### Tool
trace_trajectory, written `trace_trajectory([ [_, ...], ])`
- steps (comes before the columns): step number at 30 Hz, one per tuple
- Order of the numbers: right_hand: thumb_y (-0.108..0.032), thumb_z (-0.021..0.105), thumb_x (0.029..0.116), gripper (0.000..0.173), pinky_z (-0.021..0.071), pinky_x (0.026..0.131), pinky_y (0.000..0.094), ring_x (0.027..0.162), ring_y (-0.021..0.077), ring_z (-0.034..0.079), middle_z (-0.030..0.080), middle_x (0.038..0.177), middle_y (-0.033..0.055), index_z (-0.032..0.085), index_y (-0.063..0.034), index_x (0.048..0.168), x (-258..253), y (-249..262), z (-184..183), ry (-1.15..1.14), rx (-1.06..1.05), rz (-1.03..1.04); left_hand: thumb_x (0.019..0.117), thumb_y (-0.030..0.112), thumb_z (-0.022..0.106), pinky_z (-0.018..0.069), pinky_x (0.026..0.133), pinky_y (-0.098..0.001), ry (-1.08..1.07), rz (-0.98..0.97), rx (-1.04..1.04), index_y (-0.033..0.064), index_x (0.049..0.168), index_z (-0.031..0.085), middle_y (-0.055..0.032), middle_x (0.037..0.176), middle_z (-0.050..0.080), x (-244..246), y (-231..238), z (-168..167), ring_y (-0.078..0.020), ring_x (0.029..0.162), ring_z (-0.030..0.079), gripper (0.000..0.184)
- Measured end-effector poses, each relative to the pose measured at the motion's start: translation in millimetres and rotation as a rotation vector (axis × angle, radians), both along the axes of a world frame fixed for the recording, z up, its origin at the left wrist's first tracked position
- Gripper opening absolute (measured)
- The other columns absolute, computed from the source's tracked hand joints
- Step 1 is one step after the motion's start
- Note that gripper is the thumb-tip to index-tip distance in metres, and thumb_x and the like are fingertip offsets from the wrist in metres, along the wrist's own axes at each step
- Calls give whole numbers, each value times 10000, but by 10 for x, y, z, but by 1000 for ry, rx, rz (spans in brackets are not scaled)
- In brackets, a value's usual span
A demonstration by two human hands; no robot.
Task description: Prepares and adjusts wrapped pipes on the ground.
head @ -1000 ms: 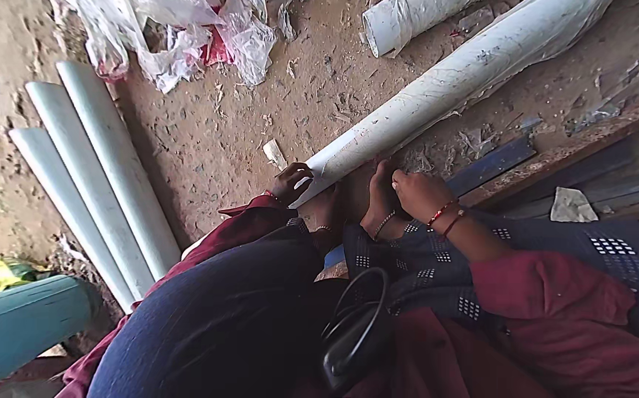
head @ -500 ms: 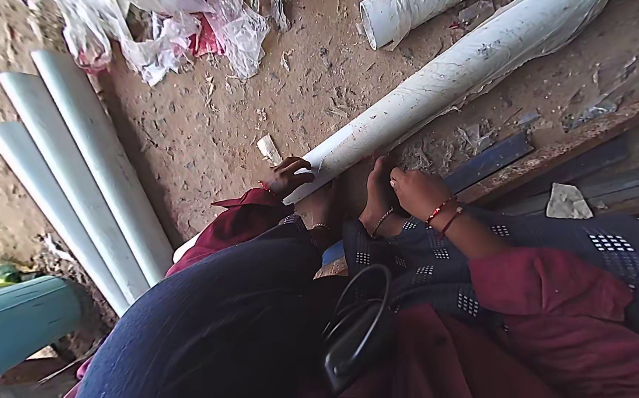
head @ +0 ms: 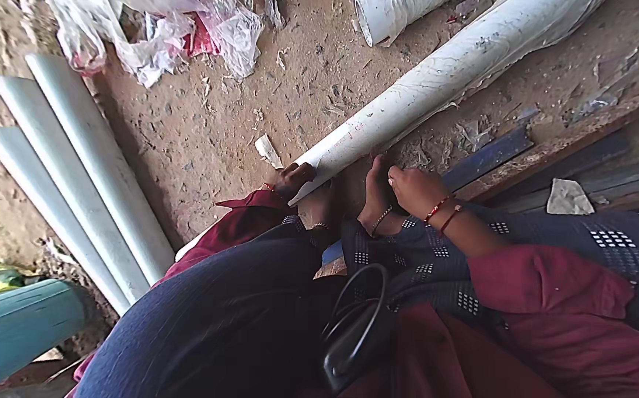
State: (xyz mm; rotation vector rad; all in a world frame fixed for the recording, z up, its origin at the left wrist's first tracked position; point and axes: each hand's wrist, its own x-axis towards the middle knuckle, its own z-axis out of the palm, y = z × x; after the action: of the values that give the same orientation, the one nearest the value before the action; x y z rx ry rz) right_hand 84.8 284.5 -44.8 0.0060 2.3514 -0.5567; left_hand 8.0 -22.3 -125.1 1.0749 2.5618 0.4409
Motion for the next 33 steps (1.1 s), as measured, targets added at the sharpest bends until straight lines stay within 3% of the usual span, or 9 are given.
trace_trajectory([
  [4,-157,467,1104,255,533,775,555,953,429,703,696,983,248,628,31,1165,-14,-6,7,-17,3,0,976,-73,535,573,682,-641,20,119,55,-81,1064,701,-274,1153,698,-16,95,-18,-490,877,728,189],
  [8,-170,442,1113,278,533,797,562,975,432,704,699,1007,246,627,27,1177,-30,-4,-23,-38,23,22,990,-77,474,590,697,-570,37,201,180,-79,1108,670,-261,1043,717,-174,323,204,-419,783,731,229],
  [11,-174,442,1113,280,533,802,563,990,431,701,696,1018,249,626,28,1177,-33,0,-29,-47,28,19,1025,10,519,591,768,-565,12,161,182,-82,1108,684,-268,1081,712,-237,250,258,-422,865,734,206],
  [14,-165,453,1108,263,535,797,555,978,426,702,697,1008,243,627,24,1167,-26,3,-23,-25,16,10,973,64,640,592,846,-512,58,12,200,-62,1028,725,-260,1082,715,-172,32,109,-415,971,725,161],
  [19,-161,414,1116,277,518,850,561,1051,435,685,686,1062,261,602,28,1192,-80,10,-14,-96,12,48,988,106,639,586,886,-526,163,-160,191,1,1023,776,-224,1107,724,-35,-248,-174,-444,1104,687,176],
  [23,-170,425,1115,282,524,839,561,1028,432,693,692,1049,257,612,25,1193,-61,11,-23,-74,16,39,934,154,706,555,951,-562,54,106,200,-52,1087,720,-295,1253,656,59,-201,-214,-470,1183,648,258],
  [25,-166,453,1107,264,531,806,564,988,435,700,697,1012,254,626,24,1166,-32,7,-27,-32,15,22,912,193,742,496,1029,-596,-69,342,120,-114,1293,584,-340,1373,569,69,-79,-151,-496,1246,600,514],
  [27,-163,453,1108,269,527,808,566,988,437,697,695,1006,256,629,33,1165,-23,0,-17,-29,9,18,945,281,689,371,1119,-668,-181,433,1,-110,1470,441,-342,1459,515,47,-40,-168,-514,1340,527,700],
  [33,-157,473,1101,249,532,765,548,929,422,704,694,955,243,632,25,1160,-1,4,-13,-5,3,5,913,320,702,224,1144,-764,-145,412,-62,-100,1512,404,-307,1511,488,103,-58,-300,-491,1443,428,790],
])
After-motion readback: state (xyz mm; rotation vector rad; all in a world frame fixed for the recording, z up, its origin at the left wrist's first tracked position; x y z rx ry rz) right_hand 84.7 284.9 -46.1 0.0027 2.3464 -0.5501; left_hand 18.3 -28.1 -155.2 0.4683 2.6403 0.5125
